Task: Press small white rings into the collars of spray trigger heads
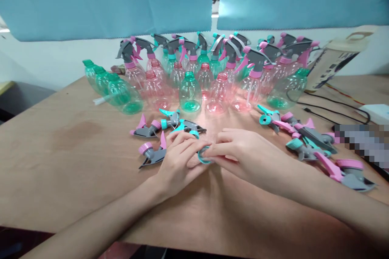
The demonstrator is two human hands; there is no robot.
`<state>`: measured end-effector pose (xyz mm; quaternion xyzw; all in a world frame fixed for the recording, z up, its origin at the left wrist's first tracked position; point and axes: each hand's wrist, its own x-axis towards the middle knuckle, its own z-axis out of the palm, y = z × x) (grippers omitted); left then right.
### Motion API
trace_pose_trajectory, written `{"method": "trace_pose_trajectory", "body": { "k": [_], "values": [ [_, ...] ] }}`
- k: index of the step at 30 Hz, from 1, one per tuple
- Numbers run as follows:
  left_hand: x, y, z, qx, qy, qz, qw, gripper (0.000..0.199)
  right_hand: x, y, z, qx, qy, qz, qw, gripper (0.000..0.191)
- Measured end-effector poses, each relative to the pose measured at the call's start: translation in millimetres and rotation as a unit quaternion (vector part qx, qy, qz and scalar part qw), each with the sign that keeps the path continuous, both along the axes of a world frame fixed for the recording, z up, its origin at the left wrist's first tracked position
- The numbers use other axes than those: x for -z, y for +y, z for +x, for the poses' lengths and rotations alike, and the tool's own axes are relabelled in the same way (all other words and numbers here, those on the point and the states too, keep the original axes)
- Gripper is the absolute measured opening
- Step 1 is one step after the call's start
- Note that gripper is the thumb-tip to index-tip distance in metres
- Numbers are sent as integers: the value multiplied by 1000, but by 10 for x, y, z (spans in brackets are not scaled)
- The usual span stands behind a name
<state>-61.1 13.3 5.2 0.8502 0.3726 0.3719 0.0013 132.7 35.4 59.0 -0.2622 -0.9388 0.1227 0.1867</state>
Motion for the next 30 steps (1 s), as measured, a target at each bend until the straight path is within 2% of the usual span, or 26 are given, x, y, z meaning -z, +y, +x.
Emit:
{"method": "trace_pose_trajectory", "body": {
  "k": [4,9,12,16,19,25,30],
  "values": [
    [-24,11,-8,-10,-3,6,1000,34,-48,-73,-17,13,-19,60,998,14],
    [-89,1,-24,-38,-14,46,998,38,-47,-100,-12,26,17,109,994,16],
    [-97,-3,-30,-43,-17,56,997,39,-35,-110,-17,43,49,85,994,17],
    [-80,-9,-30,-41,-8,47,998,42,-46,-111,-35,77,66,-13,995,20],
    [-76,-14,-35,-37,-1,16,999,45,-49,-71,-29,51,65,-62,995,26],
    [-72,-3,-48,-6,7,-48,999,48,-9,72,39,-16,69,-46,996,25],
    [-80,1,-34,9,33,-40,999,48,-58,109,76,-49,56,-47,996,24]
  ]
}}
